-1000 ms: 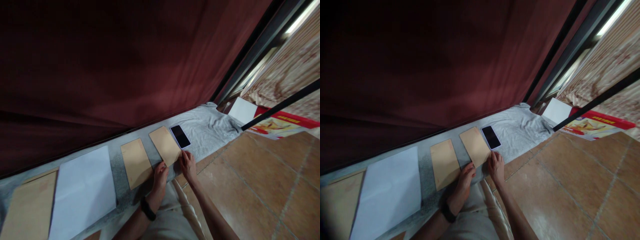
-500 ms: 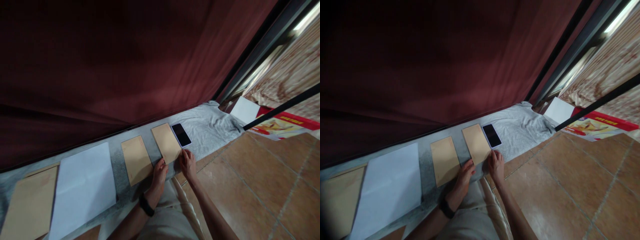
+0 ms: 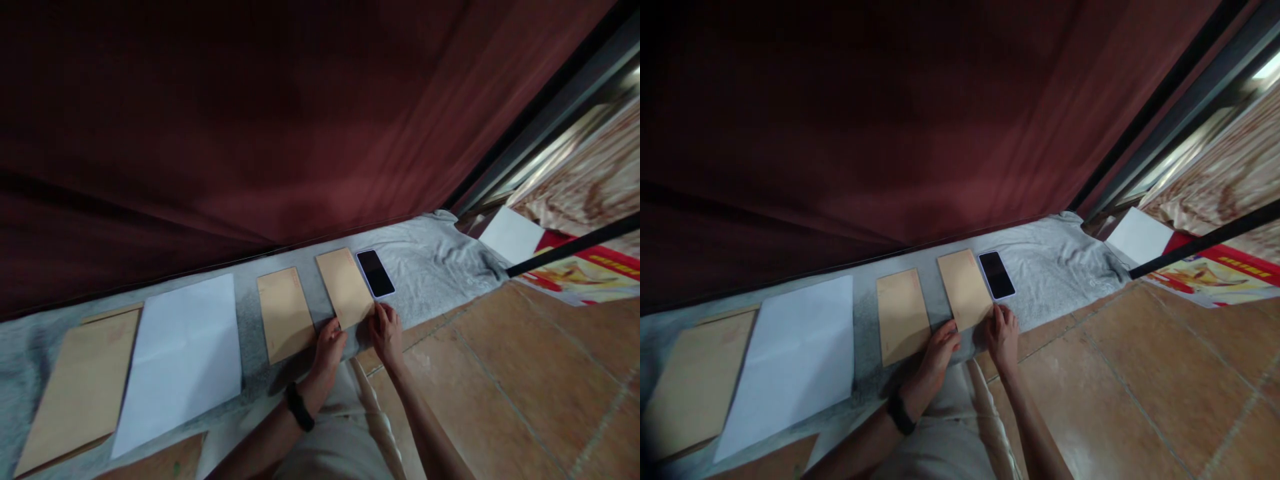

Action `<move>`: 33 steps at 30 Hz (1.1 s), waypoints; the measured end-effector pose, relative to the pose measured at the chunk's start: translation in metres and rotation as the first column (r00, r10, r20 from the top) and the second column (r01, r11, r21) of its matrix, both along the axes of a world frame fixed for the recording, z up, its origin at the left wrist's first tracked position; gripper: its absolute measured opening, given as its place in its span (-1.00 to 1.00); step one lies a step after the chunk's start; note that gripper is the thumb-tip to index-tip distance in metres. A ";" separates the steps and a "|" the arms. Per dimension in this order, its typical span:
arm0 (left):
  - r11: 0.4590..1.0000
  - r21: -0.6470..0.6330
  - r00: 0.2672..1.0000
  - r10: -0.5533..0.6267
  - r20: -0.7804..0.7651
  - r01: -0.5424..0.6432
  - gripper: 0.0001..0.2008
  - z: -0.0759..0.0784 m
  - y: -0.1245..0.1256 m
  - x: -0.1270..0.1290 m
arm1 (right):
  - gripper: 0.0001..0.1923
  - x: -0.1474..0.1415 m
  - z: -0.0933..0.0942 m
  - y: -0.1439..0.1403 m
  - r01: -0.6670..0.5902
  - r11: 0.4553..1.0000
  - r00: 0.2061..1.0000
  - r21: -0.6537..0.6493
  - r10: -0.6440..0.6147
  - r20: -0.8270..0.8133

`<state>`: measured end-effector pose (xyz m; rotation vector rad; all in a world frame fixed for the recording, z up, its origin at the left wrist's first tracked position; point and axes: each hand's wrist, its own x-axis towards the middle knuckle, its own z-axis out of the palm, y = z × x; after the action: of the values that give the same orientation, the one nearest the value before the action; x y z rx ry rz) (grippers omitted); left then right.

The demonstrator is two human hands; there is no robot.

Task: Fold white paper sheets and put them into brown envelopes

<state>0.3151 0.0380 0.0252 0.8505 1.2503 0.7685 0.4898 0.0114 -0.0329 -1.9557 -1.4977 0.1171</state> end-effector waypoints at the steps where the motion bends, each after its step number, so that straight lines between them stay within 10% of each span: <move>1: 1.000 -0.003 1.000 -0.005 -0.003 0.005 -0.67 0.001 0.000 0.000 | -0.52 0.000 0.000 0.000 -0.003 1.000 1.000 0.002 0.003 0.001; 20: 0.986 0.166 0.988 0.017 -0.151 0.009 -0.55 -0.003 -0.007 -0.028 | -0.44 -0.006 0.011 -0.011 -0.004 0.999 1.000 0.046 0.005 -0.016; 24: 0.840 0.500 0.881 0.058 -0.469 0.211 -0.50 -0.001 -0.019 -0.090 | -0.42 -0.055 0.025 -0.023 -0.247 0.969 0.967 0.017 0.248 -0.061; 29: 0.653 0.465 0.604 0.015 -0.797 0.597 -0.43 -0.024 -0.044 -0.151 | -0.36 -0.137 0.031 -0.034 -0.632 0.773 0.775 -0.048 0.629 -0.065; 33: 0.566 0.453 0.465 0.133 -0.875 0.689 -0.38 -0.046 -0.057 -0.168 | -0.38 -0.157 0.025 -0.041 -0.653 0.750 0.754 -0.108 0.657 0.007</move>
<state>0.1467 -0.0190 -0.0205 2.4102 1.4947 0.5322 0.3330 -0.0292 -0.0076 -1.4095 -2.1926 0.4635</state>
